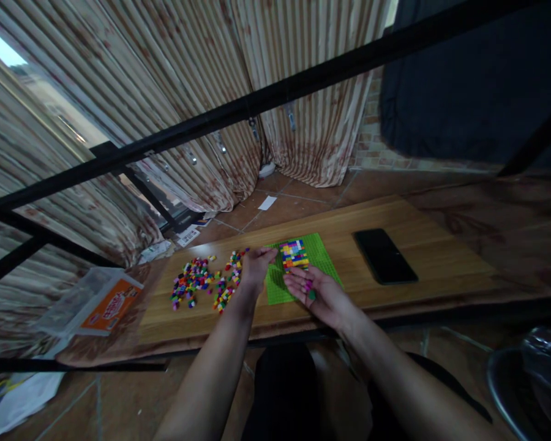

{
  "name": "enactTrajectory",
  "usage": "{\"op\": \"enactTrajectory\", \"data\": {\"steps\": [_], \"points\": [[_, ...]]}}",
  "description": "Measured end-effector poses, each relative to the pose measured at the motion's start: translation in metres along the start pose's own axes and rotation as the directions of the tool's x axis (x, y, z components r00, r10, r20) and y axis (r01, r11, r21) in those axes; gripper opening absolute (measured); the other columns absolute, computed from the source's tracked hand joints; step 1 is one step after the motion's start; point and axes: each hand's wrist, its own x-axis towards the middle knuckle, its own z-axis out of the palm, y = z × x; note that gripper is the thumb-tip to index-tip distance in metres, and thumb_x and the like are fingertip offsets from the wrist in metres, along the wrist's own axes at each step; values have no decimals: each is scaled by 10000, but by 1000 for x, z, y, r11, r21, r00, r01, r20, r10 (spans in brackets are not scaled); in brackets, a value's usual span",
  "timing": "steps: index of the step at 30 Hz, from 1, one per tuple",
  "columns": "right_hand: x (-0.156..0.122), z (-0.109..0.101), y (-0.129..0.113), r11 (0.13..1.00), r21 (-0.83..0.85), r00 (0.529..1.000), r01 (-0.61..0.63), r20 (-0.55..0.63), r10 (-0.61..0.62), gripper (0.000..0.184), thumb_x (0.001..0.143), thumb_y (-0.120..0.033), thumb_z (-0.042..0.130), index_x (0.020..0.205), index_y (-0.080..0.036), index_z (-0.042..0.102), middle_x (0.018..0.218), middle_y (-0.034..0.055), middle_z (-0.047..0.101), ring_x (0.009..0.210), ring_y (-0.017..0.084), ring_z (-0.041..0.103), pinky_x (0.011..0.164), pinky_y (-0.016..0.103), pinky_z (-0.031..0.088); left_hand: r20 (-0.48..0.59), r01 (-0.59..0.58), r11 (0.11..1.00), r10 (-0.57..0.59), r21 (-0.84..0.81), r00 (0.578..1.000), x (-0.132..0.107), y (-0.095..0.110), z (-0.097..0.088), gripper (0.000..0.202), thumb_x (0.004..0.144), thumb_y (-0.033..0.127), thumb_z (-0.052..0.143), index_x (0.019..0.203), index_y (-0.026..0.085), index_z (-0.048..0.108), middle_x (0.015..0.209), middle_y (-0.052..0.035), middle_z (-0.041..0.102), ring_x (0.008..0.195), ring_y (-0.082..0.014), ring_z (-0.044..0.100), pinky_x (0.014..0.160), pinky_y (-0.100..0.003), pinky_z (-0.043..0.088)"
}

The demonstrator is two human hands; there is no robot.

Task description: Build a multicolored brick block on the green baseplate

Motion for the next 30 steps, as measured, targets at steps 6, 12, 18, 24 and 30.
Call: {"op": "enactTrajectory", "data": {"steps": [6, 12, 18, 24, 30], "points": [[0, 0, -2, 998, 54, 992, 11, 123, -17, 434, 976, -435, 365, 987, -119, 663, 845, 111, 717, 782, 173, 688, 743, 286, 555, 178, -334, 895, 292, 295, 940, -51, 11, -15, 77, 763, 201, 636, 804, 176, 696, 789, -24, 689, 758, -148, 626, 747, -271, 474], [0, -2, -2, 992, 111, 983, -67, 178, 46, 515, 970, -528, 333, 946, -143, 674, 680, 27, 666, 592, 114, 600, 590, 203, 496, 421, -517, 624, 310, 586, 852, -83, 23, -1, 147, 845, 179, 592, 903, 242, 711, 927, -10, 695, 908, -162, 625, 841, -301, 469], [-1, -2, -3, 995, 85, 979, -59, 199, 41, 563, 971, -557, 295, 896, -151, 677, 709, 27, 676, 629, 113, 602, 594, 195, 463, 424, -538, 456, 334, 709, 842, -80, 15, 12, 137, 844, 182, 598, 909, 238, 705, 911, -22, 693, 876, -180, 618, 863, -345, 445], [-2, -2, 0, 997, 73, 984, -24, 178, 10, 522, 985, -508, 303, 860, -164, 675, 708, 25, 679, 678, 136, 620, 667, 235, 482, 423, -549, 476, 351, 687, 835, -83, 14, 18, 151, 848, 146, 567, 906, 233, 676, 920, -14, 706, 896, -175, 626, 868, -343, 442], [1, -1, 0, 994, 105, 1000, 1, -20, 1, 426, 1004, -332, 357, 736, -166, 642, 599, 11, 644, 537, 98, 589, 576, 201, 496, 259, -429, 620, 349, 657, 901, -63, 22, 18, 81, 832, 174, 575, 869, 203, 641, 830, -18, 703, 778, -161, 648, 731, -283, 480]]}}
